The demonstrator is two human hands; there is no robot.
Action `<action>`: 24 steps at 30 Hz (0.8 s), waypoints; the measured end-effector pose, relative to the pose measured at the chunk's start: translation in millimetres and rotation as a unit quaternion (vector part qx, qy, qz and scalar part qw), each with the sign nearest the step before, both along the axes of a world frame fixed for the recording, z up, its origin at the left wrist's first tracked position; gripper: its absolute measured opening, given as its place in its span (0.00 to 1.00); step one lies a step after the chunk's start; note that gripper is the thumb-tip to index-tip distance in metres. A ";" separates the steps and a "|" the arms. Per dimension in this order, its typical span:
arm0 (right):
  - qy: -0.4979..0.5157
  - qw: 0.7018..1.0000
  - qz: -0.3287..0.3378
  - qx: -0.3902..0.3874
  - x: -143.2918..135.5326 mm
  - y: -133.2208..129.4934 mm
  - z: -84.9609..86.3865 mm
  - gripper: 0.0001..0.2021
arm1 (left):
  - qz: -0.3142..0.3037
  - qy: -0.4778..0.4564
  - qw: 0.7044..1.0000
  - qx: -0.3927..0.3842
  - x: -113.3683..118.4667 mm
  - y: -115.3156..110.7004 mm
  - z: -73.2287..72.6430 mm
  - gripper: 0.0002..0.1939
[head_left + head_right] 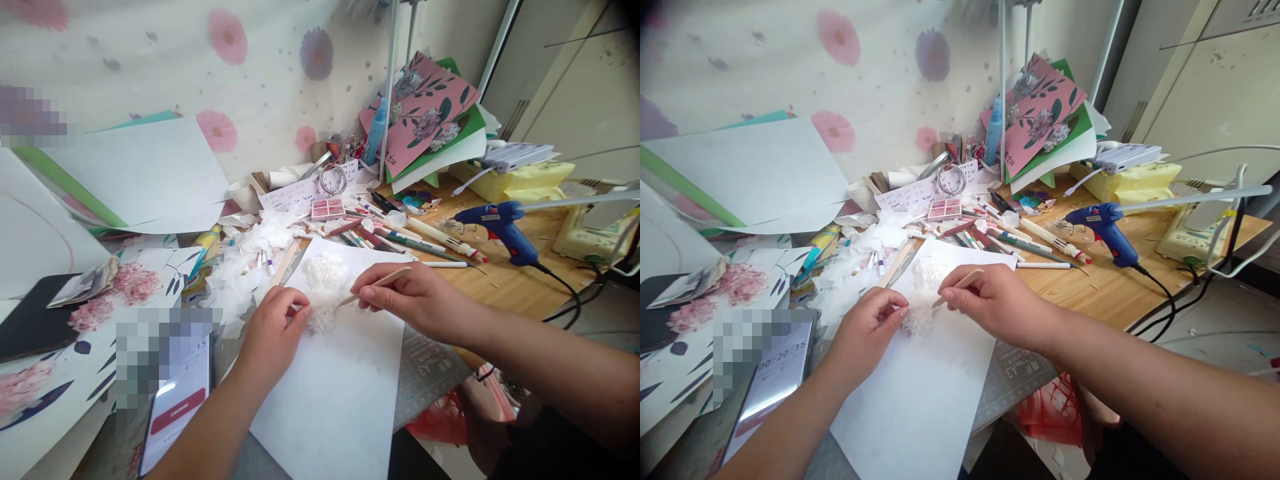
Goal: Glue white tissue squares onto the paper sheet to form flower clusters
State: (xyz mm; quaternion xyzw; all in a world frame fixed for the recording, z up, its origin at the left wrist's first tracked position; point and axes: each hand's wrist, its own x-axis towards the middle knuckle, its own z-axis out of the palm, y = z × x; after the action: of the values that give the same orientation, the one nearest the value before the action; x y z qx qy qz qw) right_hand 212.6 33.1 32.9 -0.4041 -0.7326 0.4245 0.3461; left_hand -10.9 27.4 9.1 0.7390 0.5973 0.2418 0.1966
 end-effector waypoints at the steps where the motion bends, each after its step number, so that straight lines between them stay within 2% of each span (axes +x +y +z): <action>1: -0.010 1.000 -0.001 0.007 -2.4 -0.3 -2.3 0.11 | 0.007 -0.001 1.000 0.001 -0.4 -1.5 1.2 0.04; 4: -0.043 0.998 0.001 0.044 -9.4 1.5 -8.7 0.10 | 0.012 0.010 1.000 0.009 0.1 -6.5 3.9 0.04; 9: -0.077 0.994 0.001 0.073 -19.3 7.8 -16.0 0.08 | -0.030 0.041 0.997 0.057 2.5 -9.2 2.3 0.04; 16: -0.129 0.987 0.014 0.091 -32.1 13.9 -12.3 0.09 | -0.051 0.063 0.994 0.068 0.0 -5.3 -2.8 0.07; 21: -0.115 0.990 0.021 0.083 -36.6 18.3 -12.7 0.09 | -0.048 0.084 0.994 0.052 -2.5 -5.5 -3.2 0.09; 24: -0.073 0.995 -0.014 0.073 -26.3 20.0 -4.5 0.11 | -0.032 0.088 0.994 0.056 -6.3 -7.5 -1.6 0.09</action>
State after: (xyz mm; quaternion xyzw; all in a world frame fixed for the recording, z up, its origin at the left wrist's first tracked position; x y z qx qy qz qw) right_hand 186.4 53.1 28.5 -0.4182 -0.7793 0.3340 0.3260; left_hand -17.2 19.9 7.4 0.7859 0.5741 0.2022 0.1092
